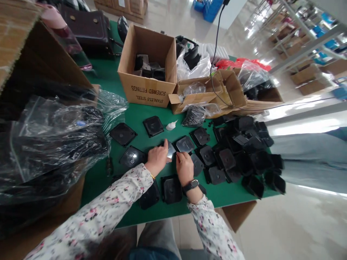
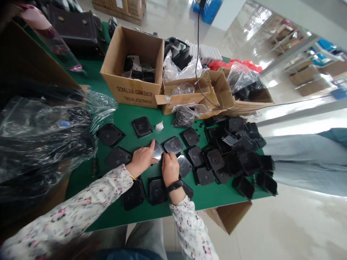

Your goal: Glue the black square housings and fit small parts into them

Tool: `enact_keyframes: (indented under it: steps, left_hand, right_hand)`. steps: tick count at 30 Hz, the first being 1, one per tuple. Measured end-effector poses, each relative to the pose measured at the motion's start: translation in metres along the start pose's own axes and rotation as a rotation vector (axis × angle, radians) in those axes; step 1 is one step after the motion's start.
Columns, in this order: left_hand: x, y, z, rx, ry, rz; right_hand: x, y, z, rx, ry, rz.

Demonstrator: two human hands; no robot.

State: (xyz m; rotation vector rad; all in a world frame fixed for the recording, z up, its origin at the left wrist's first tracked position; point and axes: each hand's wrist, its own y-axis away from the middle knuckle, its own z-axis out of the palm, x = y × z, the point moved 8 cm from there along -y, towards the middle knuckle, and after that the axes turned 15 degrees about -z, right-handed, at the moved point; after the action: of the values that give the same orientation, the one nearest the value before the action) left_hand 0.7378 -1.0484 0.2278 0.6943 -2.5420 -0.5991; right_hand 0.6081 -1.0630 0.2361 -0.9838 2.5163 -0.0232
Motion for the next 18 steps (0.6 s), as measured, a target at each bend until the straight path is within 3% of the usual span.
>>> enact_keyframes:
  steps: [7, 12, 18]
  left_hand:
    - [0.002, -0.002, 0.005, 0.006, -0.095, 0.035]
    - [0.003, -0.002, 0.006, 0.017, -0.112, 0.057]
    - [0.003, -0.001, 0.006, 0.020, -0.108, 0.047]
  right_hand:
    - [-0.009, 0.001, 0.008, -0.243, 0.118, -0.070]
    - [0.002, -0.017, 0.007, -0.344, 0.191, -0.038]
    - [-0.010, -0.020, 0.008, -0.440, 0.219, -0.027]
